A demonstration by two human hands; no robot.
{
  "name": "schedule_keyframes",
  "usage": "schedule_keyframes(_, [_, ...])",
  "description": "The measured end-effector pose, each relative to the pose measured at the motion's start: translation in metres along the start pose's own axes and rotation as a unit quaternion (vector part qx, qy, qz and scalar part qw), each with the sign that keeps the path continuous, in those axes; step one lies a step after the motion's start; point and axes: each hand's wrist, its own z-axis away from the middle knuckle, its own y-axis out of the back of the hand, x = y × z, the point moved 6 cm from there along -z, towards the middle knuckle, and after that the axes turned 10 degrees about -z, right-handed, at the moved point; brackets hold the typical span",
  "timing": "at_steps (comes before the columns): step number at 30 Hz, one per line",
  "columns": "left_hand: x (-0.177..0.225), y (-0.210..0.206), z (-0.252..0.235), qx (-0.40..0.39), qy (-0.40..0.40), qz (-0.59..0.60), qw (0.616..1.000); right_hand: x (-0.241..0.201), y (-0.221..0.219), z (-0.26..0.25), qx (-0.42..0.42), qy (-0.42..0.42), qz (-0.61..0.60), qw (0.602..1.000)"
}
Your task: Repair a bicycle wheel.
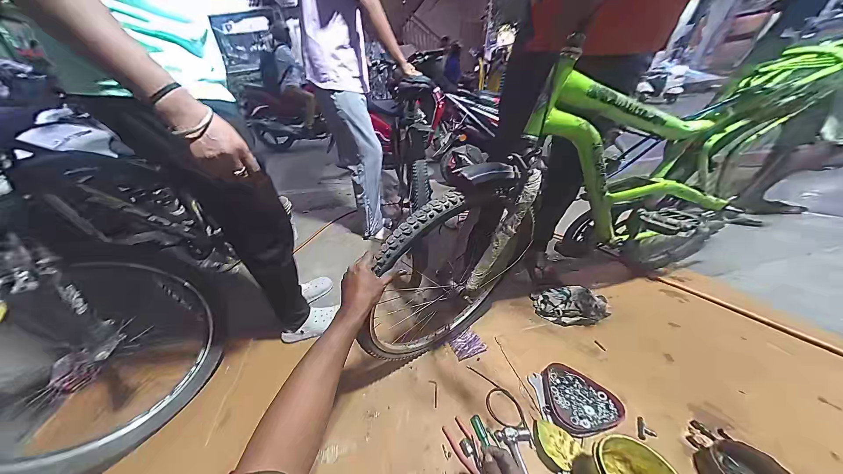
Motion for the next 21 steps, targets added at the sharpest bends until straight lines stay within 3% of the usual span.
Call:
schedule_keyframes(3, [-0.032,-0.005,0.037,0.007,0.012,0.063,0.998,-0.007,-0.008,-0.001,-0.024,0.016,0.008,1.0])
schedule_keyframes(5, [-0.04,-0.002,0.066,0.029,-0.034,0.077,0.996,-0.006,-0.011,-0.001,-0.034,0.019,0.0,0.999])
schedule_keyframes(8, [0.006,0.025,0.1,0.061,-0.107,0.05,0.991,-0.013,-0.005,-0.012,-0.053,0.041,0.0,0.998])
schedule_keyframes(10, [0.05,0.054,0.108,0.037,-0.127,0.03,0.991,-0.009,0.01,-0.008,-0.039,0.05,0.0,0.998])
schedule_keyframes(14, [0.088,0.089,0.07,-0.046,-0.117,-0.053,0.991,0.006,0.066,0.005,0.063,0.053,0.024,0.996])
schedule_keyframes(18, [0.06,0.088,0.073,-0.048,-0.114,-0.051,0.991,0.044,0.101,0.019,0.162,-0.001,0.101,0.982])
schedule_keyframes(21, [0.018,0.077,0.111,-0.023,-0.079,-0.039,0.996,0.059,0.079,0.007,0.053,-0.051,0.251,0.965])
